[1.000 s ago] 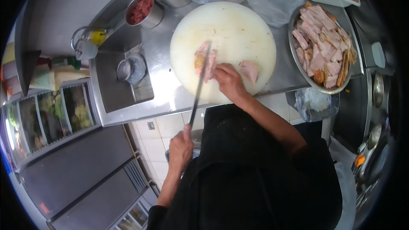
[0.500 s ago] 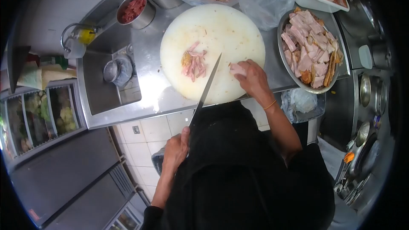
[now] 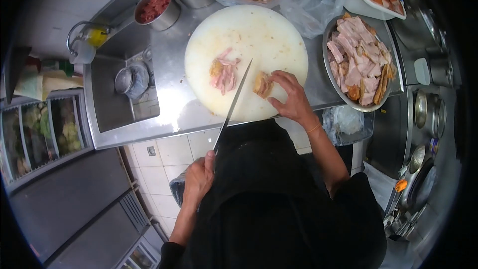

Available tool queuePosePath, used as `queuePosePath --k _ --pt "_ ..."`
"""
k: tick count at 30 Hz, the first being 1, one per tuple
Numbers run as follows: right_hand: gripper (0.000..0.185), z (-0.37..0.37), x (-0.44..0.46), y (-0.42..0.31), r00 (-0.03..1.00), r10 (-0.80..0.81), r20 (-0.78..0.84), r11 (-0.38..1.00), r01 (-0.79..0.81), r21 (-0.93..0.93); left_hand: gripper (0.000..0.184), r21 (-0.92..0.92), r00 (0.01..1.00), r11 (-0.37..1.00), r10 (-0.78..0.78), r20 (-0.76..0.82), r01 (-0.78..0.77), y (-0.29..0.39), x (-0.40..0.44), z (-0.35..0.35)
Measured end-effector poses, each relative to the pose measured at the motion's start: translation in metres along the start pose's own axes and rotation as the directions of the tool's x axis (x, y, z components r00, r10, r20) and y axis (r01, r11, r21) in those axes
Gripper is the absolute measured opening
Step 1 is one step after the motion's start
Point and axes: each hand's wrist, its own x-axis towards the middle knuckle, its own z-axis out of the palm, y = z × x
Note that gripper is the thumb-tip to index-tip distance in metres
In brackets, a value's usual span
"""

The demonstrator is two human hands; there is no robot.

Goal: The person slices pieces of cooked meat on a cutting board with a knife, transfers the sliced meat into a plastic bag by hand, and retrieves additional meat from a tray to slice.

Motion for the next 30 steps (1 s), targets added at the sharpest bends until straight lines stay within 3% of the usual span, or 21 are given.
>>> queuePosePath --k 5,8,11,18,24,27,30 --pt "0.047 0.019 0.006 0.017 1.000 -0.012 0.008 1.000 0.012 -0.021 0.076 0.031 0.999 1.000 0.002 0.042 -0.004 0.001 0.006 0.005" --pt "0.045 0.028 0.006 0.015 0.992 0.120 0.029 0.985 -0.123 0.123 0.073 0.048 0.999 0.999 0.000 0.052 -0.003 0.009 0.004 0.001" --pt "0.044 0.035 0.005 0.012 0.997 0.079 -0.014 0.996 -0.078 0.049 0.070 0.048 0.999 0.999 0.023 0.044 -0.025 0.019 -0.001 0.004" --pt "0.048 0.037 0.009 0.012 0.997 0.081 0.001 0.992 -0.081 0.101 0.062 0.054 0.999 0.998 0.034 0.032 -0.036 0.021 -0.007 0.007" --pt "0.045 0.037 0.009 0.012 0.997 0.081 -0.017 0.992 -0.079 0.102 0.058 0.175 0.996 0.982 0.080 -0.037 -0.073 0.005 -0.022 0.012" --pt "0.042 0.034 0.010 0.011 0.998 0.060 -0.026 0.995 -0.058 0.086 0.058 0.226 1.000 0.974 -0.020 -0.021 0.025 0.003 -0.031 0.012" --pt "0.040 0.035 0.010 0.011 0.999 0.035 -0.015 0.997 -0.034 0.073 0.058 0.226 0.992 0.968 0.123 -0.032 -0.113 -0.005 0.000 0.035"
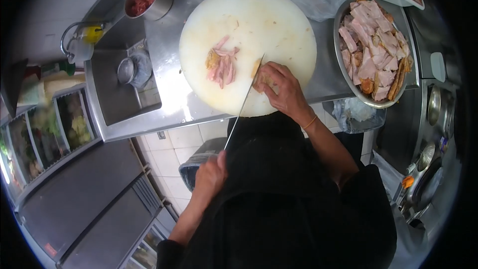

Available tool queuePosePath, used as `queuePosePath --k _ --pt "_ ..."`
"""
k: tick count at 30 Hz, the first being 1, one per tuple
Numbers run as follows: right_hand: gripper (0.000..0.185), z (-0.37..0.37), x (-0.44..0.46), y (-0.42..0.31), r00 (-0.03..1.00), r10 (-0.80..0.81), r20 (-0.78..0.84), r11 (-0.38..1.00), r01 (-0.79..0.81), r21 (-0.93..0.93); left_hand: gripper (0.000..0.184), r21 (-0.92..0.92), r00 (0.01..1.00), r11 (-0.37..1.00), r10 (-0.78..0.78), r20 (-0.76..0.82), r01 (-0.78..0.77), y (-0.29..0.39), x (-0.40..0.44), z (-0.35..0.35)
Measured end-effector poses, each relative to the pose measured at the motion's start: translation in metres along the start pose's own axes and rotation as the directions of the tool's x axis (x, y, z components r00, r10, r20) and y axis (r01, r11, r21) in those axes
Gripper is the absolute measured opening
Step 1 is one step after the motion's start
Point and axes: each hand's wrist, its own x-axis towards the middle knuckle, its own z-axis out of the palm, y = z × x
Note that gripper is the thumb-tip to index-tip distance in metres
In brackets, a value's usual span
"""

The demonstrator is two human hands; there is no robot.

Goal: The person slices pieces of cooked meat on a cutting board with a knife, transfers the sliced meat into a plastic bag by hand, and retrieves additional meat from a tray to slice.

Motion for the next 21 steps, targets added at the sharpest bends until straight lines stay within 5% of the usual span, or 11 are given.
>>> queuePosePath --k 15,21 --pt "0.037 0.002 -0.001 0.006 0.997 0.075 -0.001 0.995 -0.075 0.069 0.055 -0.041 0.996 0.996 -0.080 0.035 0.081 0.014 -0.030 -0.028" --pt "0.031 0.001 0.002 0.003 0.999 0.052 0.000 0.996 -0.052 0.077 0.057 -0.015 0.995 1.000 0.019 0.099 -0.018 0.023 0.011 -0.007"
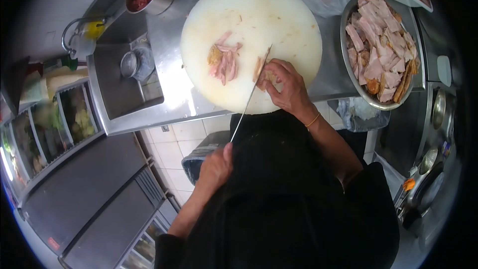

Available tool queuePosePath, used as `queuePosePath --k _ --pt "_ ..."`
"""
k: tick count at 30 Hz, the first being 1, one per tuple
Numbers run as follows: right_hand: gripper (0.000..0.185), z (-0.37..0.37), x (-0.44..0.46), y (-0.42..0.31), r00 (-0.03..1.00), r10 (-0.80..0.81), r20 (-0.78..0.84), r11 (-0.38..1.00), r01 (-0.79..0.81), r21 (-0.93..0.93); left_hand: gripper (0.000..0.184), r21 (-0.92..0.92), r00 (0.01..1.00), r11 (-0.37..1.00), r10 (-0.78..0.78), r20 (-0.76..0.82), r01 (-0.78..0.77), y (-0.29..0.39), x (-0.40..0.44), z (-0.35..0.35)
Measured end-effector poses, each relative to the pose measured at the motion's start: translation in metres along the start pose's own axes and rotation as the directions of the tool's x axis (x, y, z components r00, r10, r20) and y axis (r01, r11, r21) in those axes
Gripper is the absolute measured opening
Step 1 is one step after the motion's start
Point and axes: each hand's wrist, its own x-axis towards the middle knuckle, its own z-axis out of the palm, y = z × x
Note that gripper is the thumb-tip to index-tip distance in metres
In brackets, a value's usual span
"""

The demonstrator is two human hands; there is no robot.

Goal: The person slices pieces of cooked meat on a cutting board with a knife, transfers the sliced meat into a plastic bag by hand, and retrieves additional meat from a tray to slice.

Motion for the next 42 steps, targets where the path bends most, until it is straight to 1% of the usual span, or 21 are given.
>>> queuePosePath --k 2,5,9,14,18,20,24,27,29,30,32,35,36,38,39,41,42 --pt "0.029 -0.002 0.002 -0.005 0.999 0.032 -0.004 0.999 -0.032 0.033 0.060 -0.072 1.000 0.997 -0.024 0.008 0.024 0.013 0.019 -0.005" --pt "0.029 0.000 0.004 -0.006 0.999 0.049 -0.014 0.998 -0.049 0.041 0.065 -0.152 0.998 0.987 -0.054 0.020 0.057 0.015 0.022 -0.012" --pt "0.029 0.005 0.003 0.000 0.997 0.016 -0.070 1.000 -0.017 -0.020 0.071 -0.201 0.990 0.970 -0.129 0.054 0.137 0.014 0.007 -0.029" --pt "0.032 0.007 0.012 -0.003 0.990 -0.021 -0.137 0.999 0.016 -0.041 0.072 -0.242 0.989 0.959 -0.147 0.006 0.144 0.002 0.002 -0.033" --pt "0.032 0.011 0.021 -0.001 0.986 -0.134 -0.104 0.983 0.119 -0.139 0.072 -0.257 0.982 0.950 -0.190 -0.016 0.180 -0.008 -0.003 -0.033" --pt "0.031 0.017 0.026 0.000 0.981 -0.168 -0.099 0.975 0.151 -0.165 0.072 -0.239 0.983 0.957 -0.177 -0.038 0.163 -0.007 -0.007 -0.037" --pt "0.030 0.020 0.031 -0.002 0.990 -0.109 -0.093 0.988 0.098 -0.122 0.074 -0.263 0.981 0.950 -0.187 -0.058 0.166 -0.010 -0.016 -0.038" --pt "0.029 0.011 0.032 -0.005 0.993 -0.071 -0.093 0.995 0.063 -0.082 0.074 -0.334 0.961 0.910 -0.273 -0.032 0.247 -0.013 -0.018 -0.037" --pt "0.028 0.002 0.031 -0.003 0.994 -0.073 -0.081 0.994 0.065 -0.089 0.075 -0.318 0.961 0.912 -0.276 -0.015 0.257 -0.012 -0.018 -0.042" --pt "0.027 -0.002 0.028 -0.003 0.997 -0.047 -0.063 0.996 0.041 -0.085 0.075 -0.312 0.961 0.913 -0.277 -0.005 0.261 -0.011 -0.018 -0.042" --pt "0.024 -0.010 0.021 -0.004 1.000 0.004 -0.025 0.997 -0.006 -0.078 0.074 -0.228 0.977 0.951 -0.211 0.009 0.208 -0.011 -0.017 -0.039" --pt "0.023 -0.010 0.010 -0.001 0.999 -0.025 -0.027 0.999 0.024 -0.038 0.070 -0.149 0.988 0.977 -0.149 0.034 0.152 -0.014 -0.014 -0.031" --pt "0.022 -0.009 0.008 -0.002 0.999 0.012 -0.030 1.000 -0.012 -0.015 0.069 -0.130 0.990 0.982 -0.131 0.044 0.136 -0.014 -0.011 -0.030" --pt "0.021 -0.008 0.007 -0.005 0.995 0.088 -0.036 0.996 -0.087 0.032 0.068 -0.126 0.983 0.976 -0.182 -0.014 0.179 -0.011 -0.010 -0.029" --pt "0.021 -0.009 0.006 -0.006 0.998 0.056 -0.041 0.998 -0.055 0.024 0.067 -0.122 0.978 0.972 -0.206 -0.041 0.199 -0.010 -0.010 -0.030" --pt "0.020 -0.010 0.006 -0.006 0.999 -0.011 -0.050 1.000 0.012 0.008 0.067 -0.141 0.982 0.973 -0.186 -0.030 0.180 -0.008 -0.013 -0.033" --pt "0.021 -0.009 0.005 -0.004 0.998 -0.011 -0.054 1.000 0.010 -0.021 0.067 -0.151 0.983 0.973 -0.180 -0.025 0.174 -0.008 -0.015 -0.034"
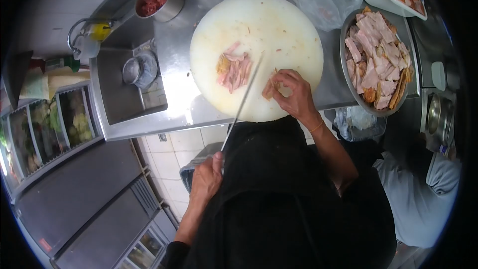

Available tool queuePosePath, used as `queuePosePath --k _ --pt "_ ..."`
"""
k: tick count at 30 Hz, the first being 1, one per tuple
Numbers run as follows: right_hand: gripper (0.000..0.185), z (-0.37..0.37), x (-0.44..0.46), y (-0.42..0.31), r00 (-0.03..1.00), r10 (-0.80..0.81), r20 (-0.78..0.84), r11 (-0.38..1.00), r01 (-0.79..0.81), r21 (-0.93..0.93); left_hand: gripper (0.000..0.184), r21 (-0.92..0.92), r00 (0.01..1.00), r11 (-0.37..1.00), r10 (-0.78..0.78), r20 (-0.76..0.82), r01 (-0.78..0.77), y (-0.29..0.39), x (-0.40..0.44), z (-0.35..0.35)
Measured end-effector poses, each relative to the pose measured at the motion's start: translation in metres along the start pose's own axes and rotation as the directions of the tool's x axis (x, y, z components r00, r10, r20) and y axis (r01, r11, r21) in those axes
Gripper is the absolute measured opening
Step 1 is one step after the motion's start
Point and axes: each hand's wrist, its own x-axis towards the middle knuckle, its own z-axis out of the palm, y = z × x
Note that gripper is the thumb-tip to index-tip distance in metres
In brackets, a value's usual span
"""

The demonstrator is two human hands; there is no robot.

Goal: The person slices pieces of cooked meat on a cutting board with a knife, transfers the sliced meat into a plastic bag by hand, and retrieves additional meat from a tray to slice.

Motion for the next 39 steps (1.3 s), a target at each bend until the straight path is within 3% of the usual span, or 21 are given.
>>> queuePosePath --k 3,6,12,15,18,22,28,34,39 --pt "0.024 0.002 -0.001 0.003 1.000 0.002 -0.002 0.998 -0.002 -0.055 0.065 0.046 0.990 0.990 0.132 0.049 -0.134 -0.010 -0.001 0.009" --pt "0.026 0.000 -0.002 0.000 1.000 0.016 -0.006 0.998 -0.017 -0.057 0.063 0.024 0.991 0.994 0.104 0.090 -0.106 -0.012 -0.004 0.010" --pt "0.024 0.001 -0.001 0.001 1.000 -0.003 -0.012 0.999 0.002 -0.036 0.060 0.147 0.997 0.989 -0.004 0.073 -0.007 -0.012 -0.030 0.005" --pt "0.022 0.003 -0.001 0.004 1.000 -0.018 0.015 0.999 0.018 -0.041 0.059 0.119 0.987 0.980 0.153 0.052 -0.158 -0.024 -0.007 0.025" --pt "0.020 0.004 0.002 0.003 1.000 -0.012 0.017 1.000 0.013 -0.026 0.060 0.102 0.979 0.974 0.198 0.043 -0.202 0.006 0.023 0.034" --pt "0.022 0.008 0.003 0.001 0.999 -0.018 0.030 0.997 0.020 -0.076 0.068 -0.003 0.986 0.993 0.115 0.120 -0.116 0.027 0.033 0.020" --pt "0.025 0.012 0.006 -0.005 0.996 -0.091 -0.019 0.988 0.088 -0.125 0.068 -0.100 0.999 0.994 0.040 0.037 -0.037 0.020 0.018 0.004" --pt "0.026 0.024 0.007 0.000 0.984 -0.173 -0.033 0.973 0.166 -0.160 0.066 -0.001 0.996 0.996 0.085 -0.003 -0.085 -0.003 0.004 0.009" --pt "0.027 0.030 0.008 -0.003 0.983 -0.178 -0.051 0.964 0.164 -0.211 0.061 0.072 1.000 0.997 0.023 0.013 -0.024 -0.009 -0.014 0.001"
